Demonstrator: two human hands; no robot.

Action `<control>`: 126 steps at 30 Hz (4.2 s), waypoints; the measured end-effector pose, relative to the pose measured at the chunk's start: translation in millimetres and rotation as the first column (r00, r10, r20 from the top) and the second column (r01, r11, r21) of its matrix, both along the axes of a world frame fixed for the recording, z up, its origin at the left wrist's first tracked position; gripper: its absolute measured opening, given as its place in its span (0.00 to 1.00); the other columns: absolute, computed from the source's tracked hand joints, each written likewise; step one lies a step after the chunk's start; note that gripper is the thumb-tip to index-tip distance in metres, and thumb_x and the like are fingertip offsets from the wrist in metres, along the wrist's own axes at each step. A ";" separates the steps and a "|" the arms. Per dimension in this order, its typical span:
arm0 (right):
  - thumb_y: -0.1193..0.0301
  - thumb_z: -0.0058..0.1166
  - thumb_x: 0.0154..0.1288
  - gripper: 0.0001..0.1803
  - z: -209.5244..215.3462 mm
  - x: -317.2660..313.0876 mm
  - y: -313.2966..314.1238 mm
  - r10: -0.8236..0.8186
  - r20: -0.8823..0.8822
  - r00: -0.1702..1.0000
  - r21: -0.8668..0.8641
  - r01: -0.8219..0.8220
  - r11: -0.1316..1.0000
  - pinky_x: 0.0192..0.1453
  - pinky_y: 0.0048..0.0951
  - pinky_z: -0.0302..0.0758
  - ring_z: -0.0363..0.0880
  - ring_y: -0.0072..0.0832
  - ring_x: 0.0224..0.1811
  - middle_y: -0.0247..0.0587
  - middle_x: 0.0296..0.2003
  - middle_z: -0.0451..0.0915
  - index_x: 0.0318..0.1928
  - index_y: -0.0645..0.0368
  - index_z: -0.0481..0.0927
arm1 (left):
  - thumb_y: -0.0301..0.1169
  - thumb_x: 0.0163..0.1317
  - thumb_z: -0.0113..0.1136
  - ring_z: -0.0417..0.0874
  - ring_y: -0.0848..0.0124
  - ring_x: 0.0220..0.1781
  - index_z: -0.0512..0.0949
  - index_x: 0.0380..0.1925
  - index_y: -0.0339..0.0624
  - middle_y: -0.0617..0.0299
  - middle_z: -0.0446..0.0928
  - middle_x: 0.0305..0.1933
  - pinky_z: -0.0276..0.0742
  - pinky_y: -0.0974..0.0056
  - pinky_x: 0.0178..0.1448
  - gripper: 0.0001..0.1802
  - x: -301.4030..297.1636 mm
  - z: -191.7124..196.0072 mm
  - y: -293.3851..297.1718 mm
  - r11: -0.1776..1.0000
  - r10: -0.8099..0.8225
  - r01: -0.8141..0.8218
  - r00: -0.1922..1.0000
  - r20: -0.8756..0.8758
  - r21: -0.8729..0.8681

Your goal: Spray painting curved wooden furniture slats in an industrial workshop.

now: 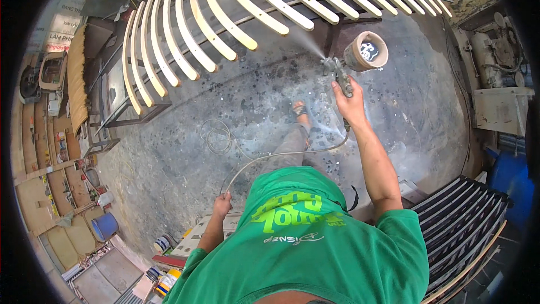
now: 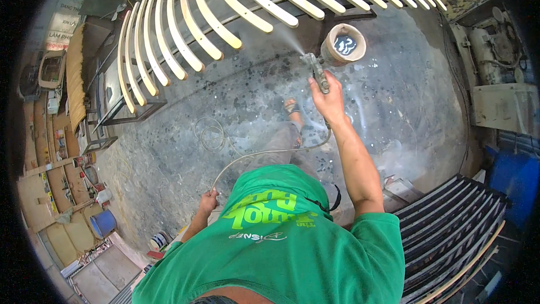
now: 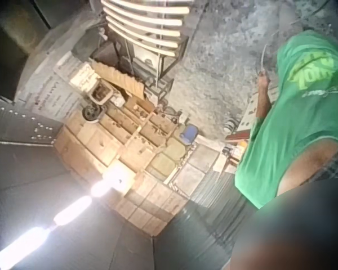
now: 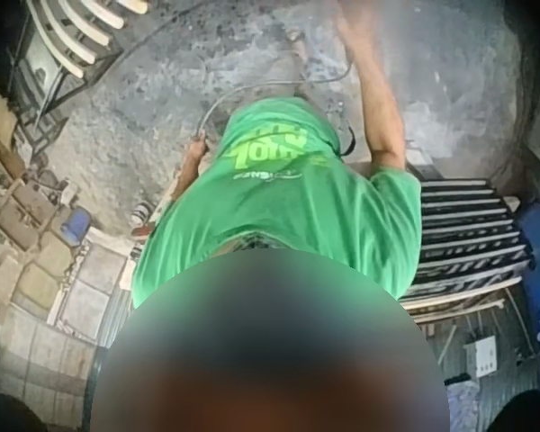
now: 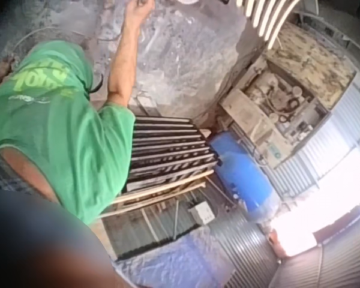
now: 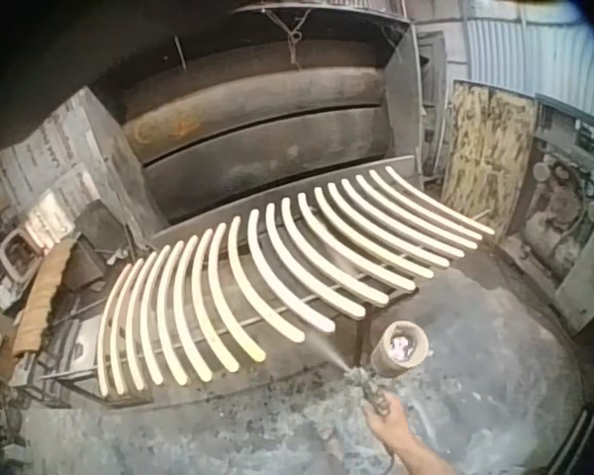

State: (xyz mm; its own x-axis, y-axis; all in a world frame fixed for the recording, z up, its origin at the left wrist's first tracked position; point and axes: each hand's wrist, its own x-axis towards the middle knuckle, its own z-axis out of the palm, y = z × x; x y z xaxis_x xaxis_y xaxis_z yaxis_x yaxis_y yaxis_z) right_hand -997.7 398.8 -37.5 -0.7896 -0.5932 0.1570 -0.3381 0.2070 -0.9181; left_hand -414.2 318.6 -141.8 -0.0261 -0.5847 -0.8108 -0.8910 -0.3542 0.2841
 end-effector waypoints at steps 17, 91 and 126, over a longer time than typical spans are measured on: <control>0.76 0.62 0.58 0.10 12.0 -80.1 45.2 0.221 -0.079 0.972 0.029 -0.220 0.975 0.39 0.40 0.73 0.78 0.48 0.34 0.51 0.32 0.77 0.37 0.66 0.75 | 0.56 0.68 0.51 0.79 0.68 0.19 0.80 0.33 0.36 0.58 0.76 0.18 0.73 0.61 0.27 0.30 -145.4 -6.4 10.6 0.999 0.004 -0.005 0.999 0.035 0.035; 0.75 0.62 0.59 0.11 14.6 -447.1 231.8 0.355 0.009 0.935 -0.048 -0.354 0.934 0.44 0.38 0.75 0.79 0.48 0.38 0.52 0.37 0.78 0.41 0.67 0.77 | 0.55 0.68 0.51 0.78 0.68 0.20 0.80 0.33 0.36 0.58 0.76 0.19 0.73 0.61 0.29 0.28 -561.7 -2.6 250.2 0.989 0.142 -0.142 0.990 -0.017 -0.030; 0.80 0.59 0.58 0.07 51.2 -616.9 304.2 0.324 -0.016 0.946 0.015 -0.323 0.946 0.40 0.36 0.74 0.78 0.44 0.35 0.49 0.35 0.77 0.38 0.66 0.77 | 0.55 0.66 0.51 0.83 0.59 0.32 0.79 0.34 0.38 0.53 0.80 0.26 0.75 0.56 0.40 0.28 -735.1 -34.5 284.5 0.997 -0.035 0.040 0.997 0.076 -0.066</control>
State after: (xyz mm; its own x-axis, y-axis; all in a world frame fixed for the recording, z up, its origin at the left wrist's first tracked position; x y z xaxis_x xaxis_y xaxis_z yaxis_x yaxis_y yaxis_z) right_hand -1614.6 703.1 13.7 -0.5520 -0.8182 0.1606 -0.4051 0.0948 -0.9093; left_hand -1149.3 603.1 -176.4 0.0101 -0.6380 -0.7700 -0.9228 -0.3025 0.2385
